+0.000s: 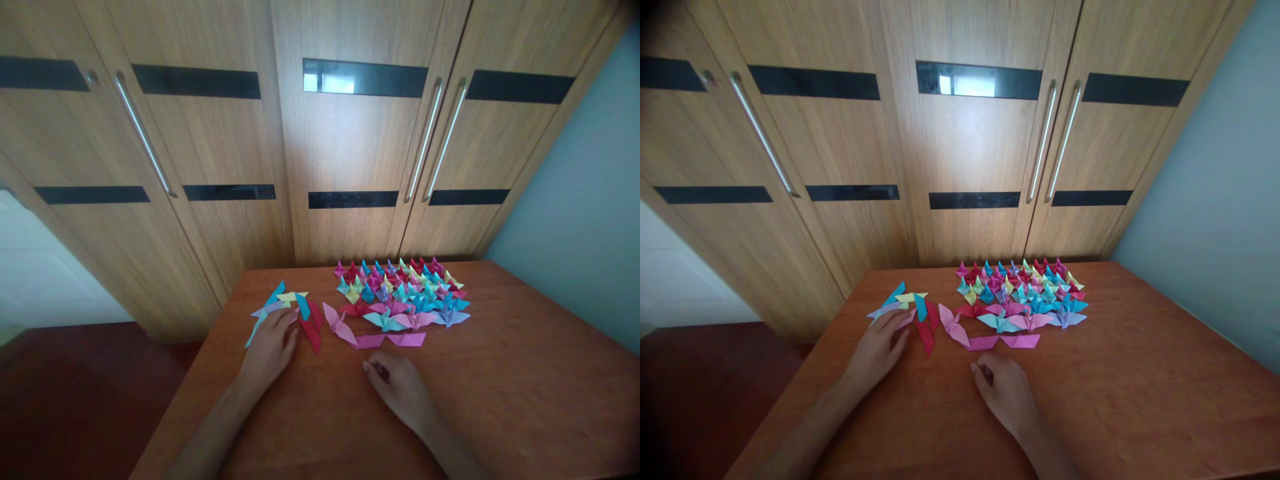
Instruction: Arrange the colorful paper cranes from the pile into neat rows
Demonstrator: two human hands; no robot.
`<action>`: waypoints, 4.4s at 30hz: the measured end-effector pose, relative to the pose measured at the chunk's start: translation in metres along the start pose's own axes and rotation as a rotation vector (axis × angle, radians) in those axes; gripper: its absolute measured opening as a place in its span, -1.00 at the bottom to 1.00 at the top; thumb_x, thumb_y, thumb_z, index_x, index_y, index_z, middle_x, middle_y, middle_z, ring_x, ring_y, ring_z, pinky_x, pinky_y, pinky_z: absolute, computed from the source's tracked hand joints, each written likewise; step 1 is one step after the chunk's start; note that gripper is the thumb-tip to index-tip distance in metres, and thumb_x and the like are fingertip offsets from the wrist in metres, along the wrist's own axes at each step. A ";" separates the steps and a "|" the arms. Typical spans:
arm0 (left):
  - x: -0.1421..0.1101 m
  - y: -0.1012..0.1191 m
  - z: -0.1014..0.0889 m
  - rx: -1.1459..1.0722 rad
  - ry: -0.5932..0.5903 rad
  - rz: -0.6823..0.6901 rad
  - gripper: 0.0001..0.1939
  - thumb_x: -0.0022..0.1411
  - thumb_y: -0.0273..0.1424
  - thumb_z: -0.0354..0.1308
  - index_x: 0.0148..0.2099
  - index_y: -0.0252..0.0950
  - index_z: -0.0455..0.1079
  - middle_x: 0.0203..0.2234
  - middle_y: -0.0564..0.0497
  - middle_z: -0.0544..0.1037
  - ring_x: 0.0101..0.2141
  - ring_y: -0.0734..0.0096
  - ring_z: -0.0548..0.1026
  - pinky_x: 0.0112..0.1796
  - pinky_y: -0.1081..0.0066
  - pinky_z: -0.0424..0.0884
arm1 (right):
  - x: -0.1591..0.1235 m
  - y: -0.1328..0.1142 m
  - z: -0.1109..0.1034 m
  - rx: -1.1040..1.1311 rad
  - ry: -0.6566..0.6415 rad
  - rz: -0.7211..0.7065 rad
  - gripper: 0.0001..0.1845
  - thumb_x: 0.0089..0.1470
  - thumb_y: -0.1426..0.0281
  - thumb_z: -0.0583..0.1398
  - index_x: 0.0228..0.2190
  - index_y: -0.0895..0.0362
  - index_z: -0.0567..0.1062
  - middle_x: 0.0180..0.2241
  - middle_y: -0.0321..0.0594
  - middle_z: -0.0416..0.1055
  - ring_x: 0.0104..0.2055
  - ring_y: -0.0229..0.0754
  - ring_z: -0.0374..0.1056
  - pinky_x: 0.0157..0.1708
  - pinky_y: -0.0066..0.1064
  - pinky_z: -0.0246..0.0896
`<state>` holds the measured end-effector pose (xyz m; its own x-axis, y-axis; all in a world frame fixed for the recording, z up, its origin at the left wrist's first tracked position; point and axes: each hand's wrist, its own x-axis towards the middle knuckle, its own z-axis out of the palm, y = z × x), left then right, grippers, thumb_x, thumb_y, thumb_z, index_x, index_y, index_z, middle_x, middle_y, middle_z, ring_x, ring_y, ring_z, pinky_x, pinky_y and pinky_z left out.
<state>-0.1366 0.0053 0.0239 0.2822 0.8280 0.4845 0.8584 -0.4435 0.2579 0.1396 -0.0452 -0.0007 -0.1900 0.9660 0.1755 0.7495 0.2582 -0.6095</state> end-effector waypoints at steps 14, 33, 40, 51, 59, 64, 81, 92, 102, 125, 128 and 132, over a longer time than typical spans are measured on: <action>0.059 0.054 0.013 -0.247 -0.286 0.184 -0.80 0.26 -0.44 -0.05 -0.19 -0.24 0.40 -0.32 0.01 0.47 -0.29 0.39 0.43 -0.24 0.44 0.32 | -0.004 0.004 0.002 -0.003 0.038 -0.028 -0.71 0.16 0.32 0.01 -0.55 0.11 0.37 -0.57 -0.33 0.36 -0.52 -0.29 0.25 -0.47 -0.50 0.00; 0.055 0.051 0.021 -0.388 -0.297 0.092 -0.84 0.18 -0.47 0.01 -0.26 -0.26 0.41 -0.39 0.04 0.51 -0.38 0.43 0.42 -0.34 0.48 0.28 | 0.003 0.011 -0.001 0.061 0.158 0.087 -0.70 0.15 0.32 0.00 -0.16 0.11 0.44 -0.53 -0.31 0.39 -0.50 -0.24 0.31 -0.47 -0.48 0.06; 0.051 0.054 0.018 -0.463 -0.248 0.044 -0.84 0.17 -0.47 0.02 -0.26 -0.25 0.42 -0.41 0.05 0.50 -0.38 0.42 0.42 -0.32 0.45 0.30 | 0.023 0.015 -0.003 -0.250 0.046 0.233 -0.41 0.11 0.40 0.03 0.19 0.09 0.11 -0.48 -0.30 0.45 -0.45 -0.20 0.38 -0.48 -0.46 0.03; 0.058 0.066 0.032 -0.466 -0.170 0.009 -0.85 0.18 -0.45 0.02 -0.27 -0.26 0.41 -0.40 0.04 0.52 -0.39 0.42 0.44 -0.31 0.45 0.32 | 0.027 0.012 -0.003 -0.383 -0.016 0.245 -0.41 0.14 0.38 -0.02 0.20 0.02 0.06 -0.37 -0.21 0.50 -0.36 -0.11 0.43 -0.43 -0.41 0.09; 0.064 0.072 0.041 -0.440 -0.203 -0.002 -0.82 0.14 -0.50 0.01 -0.26 -0.25 0.42 -0.41 0.04 0.52 -0.39 0.42 0.45 -0.35 0.47 0.31 | 0.026 0.011 -0.004 -0.360 -0.021 0.269 -0.42 0.13 0.38 -0.01 0.19 0.04 0.09 -0.36 -0.20 0.50 -0.32 -0.13 0.42 -0.40 -0.42 0.10; 0.065 0.074 0.049 -0.437 -0.216 -0.020 -0.84 0.15 -0.49 0.02 -0.27 -0.24 0.42 -0.41 0.05 0.53 -0.39 0.42 0.46 -0.35 0.47 0.33 | 0.025 0.014 -0.002 -0.334 -0.004 0.264 -0.42 0.13 0.39 0.00 0.19 0.04 0.11 -0.41 -0.24 0.49 -0.37 -0.17 0.41 -0.42 -0.45 0.07; 0.062 0.082 0.054 -0.398 -0.192 -0.017 -0.83 0.14 -0.48 0.04 -0.24 -0.22 0.43 -0.37 0.05 0.54 -0.37 0.41 0.47 -0.35 0.47 0.32 | 0.022 0.018 -0.003 -0.233 0.071 0.239 -0.46 0.11 0.43 0.02 0.14 0.07 0.19 -0.47 -0.31 0.45 -0.42 -0.22 0.38 -0.47 -0.47 0.01; 0.056 0.075 0.038 -0.416 -0.184 -0.039 -0.80 0.21 -0.38 0.01 -0.16 -0.20 0.42 -0.34 0.03 0.55 -0.36 0.39 0.48 -0.31 0.44 0.35 | 0.015 0.016 -0.006 -0.107 0.136 0.161 -0.67 0.11 0.41 0.00 -0.12 0.05 0.43 -0.50 -0.33 0.43 -0.47 -0.26 0.34 -0.46 -0.50 0.03; 0.033 -0.028 -0.005 -0.021 -0.056 -0.162 -0.72 0.17 -0.29 0.01 -0.12 -0.23 0.41 -0.14 -0.05 0.51 -0.12 0.21 0.44 -0.08 0.29 0.32 | -0.003 0.011 -0.007 -0.105 0.021 0.035 -0.67 0.18 0.32 -0.05 -0.47 0.10 0.42 -0.50 -0.28 0.43 -0.45 -0.24 0.32 -0.42 -0.47 0.04; -0.015 -0.067 -0.022 0.154 -0.170 -0.406 -0.60 0.18 -0.12 -0.04 -0.10 -0.24 0.42 -0.17 -0.10 0.45 -0.13 0.14 0.40 -0.07 0.23 0.29 | -0.004 0.008 -0.008 -0.141 -0.015 0.037 -0.71 0.18 0.32 -0.04 -0.44 0.07 0.42 -0.47 -0.30 0.45 -0.41 -0.23 0.36 -0.39 -0.47 0.06; -0.017 -0.066 -0.021 0.163 -0.160 -0.379 -0.63 0.19 -0.15 -0.06 -0.13 -0.26 0.40 -0.19 -0.10 0.45 -0.13 0.14 0.41 -0.08 0.25 0.29 | -0.003 0.008 -0.009 -0.150 -0.020 0.045 -0.70 0.18 0.32 -0.05 -0.45 0.08 0.42 -0.49 -0.31 0.44 -0.44 -0.24 0.35 -0.42 -0.48 0.05; -0.021 -0.069 -0.023 0.112 -0.146 -0.399 -0.74 0.17 -0.25 -0.05 -0.19 -0.27 0.34 -0.25 -0.08 0.49 -0.19 0.17 0.45 -0.15 0.29 0.33 | -0.003 0.009 -0.008 -0.136 -0.002 0.036 -0.70 0.17 0.33 -0.04 -0.45 0.07 0.43 -0.49 -0.31 0.44 -0.44 -0.25 0.34 -0.41 -0.49 0.06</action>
<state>-0.2116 0.0106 0.0153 -0.0301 0.9704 0.2397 0.9514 -0.0457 0.3046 0.1519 -0.0460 -0.0006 -0.1627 0.9747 0.1535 0.8349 0.2189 -0.5050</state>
